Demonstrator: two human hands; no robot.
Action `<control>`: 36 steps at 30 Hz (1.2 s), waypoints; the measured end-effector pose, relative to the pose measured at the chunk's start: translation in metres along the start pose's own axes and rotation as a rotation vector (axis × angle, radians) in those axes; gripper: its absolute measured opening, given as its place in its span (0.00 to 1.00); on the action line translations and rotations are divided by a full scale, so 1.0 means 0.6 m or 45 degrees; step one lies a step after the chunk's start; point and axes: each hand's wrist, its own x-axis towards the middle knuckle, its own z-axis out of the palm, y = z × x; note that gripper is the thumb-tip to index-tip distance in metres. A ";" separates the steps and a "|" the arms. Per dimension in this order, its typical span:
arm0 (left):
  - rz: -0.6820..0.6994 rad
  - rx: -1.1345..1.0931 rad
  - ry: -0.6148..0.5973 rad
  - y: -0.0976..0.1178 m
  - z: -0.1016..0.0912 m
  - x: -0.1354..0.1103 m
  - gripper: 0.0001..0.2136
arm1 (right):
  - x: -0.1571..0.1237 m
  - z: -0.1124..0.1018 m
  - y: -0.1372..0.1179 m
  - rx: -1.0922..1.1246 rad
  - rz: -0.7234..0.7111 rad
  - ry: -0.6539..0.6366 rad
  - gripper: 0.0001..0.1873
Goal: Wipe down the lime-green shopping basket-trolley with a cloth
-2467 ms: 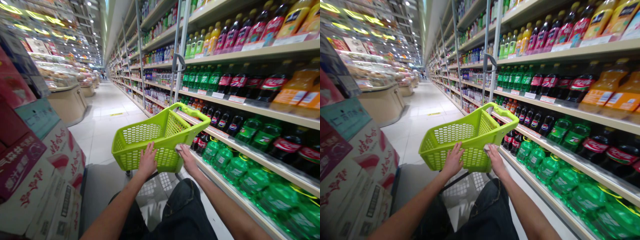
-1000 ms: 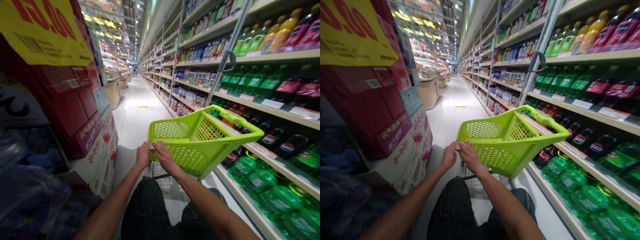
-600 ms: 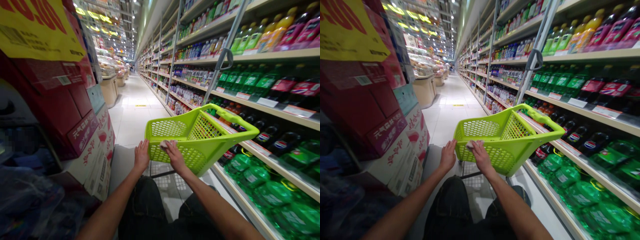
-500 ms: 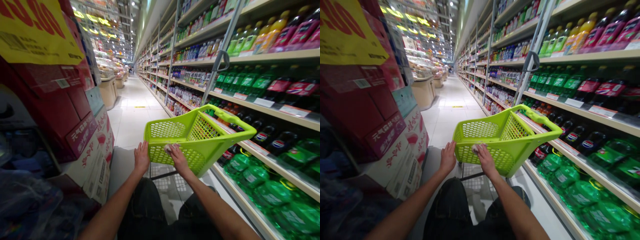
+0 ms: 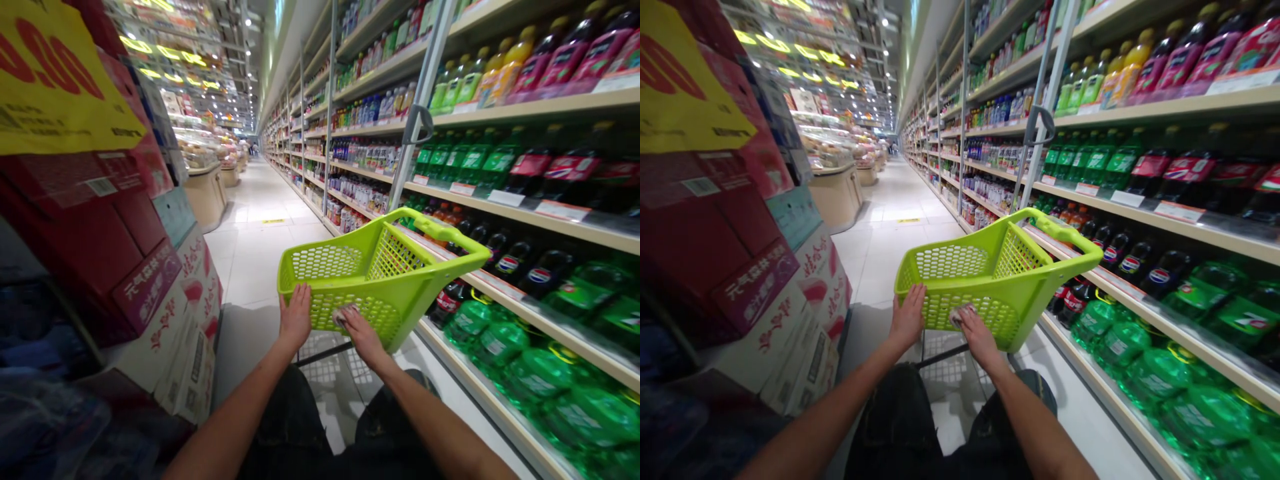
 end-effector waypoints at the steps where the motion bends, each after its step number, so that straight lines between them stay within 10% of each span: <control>1: 0.004 0.003 -0.005 0.001 -0.004 0.001 0.29 | -0.005 -0.003 0.000 -0.019 -0.010 -0.006 0.18; 7: 0.135 -0.023 -0.044 0.052 -0.015 0.021 0.31 | 0.040 -0.038 0.023 -0.107 0.202 0.181 0.21; 14: 0.184 -0.031 -0.123 0.080 -0.011 0.025 0.30 | -0.054 -0.029 0.032 -0.093 0.117 0.047 0.20; 36: 0.283 -0.032 -0.093 0.158 -0.006 0.034 0.30 | -0.112 -0.095 0.099 -0.120 0.365 0.013 0.19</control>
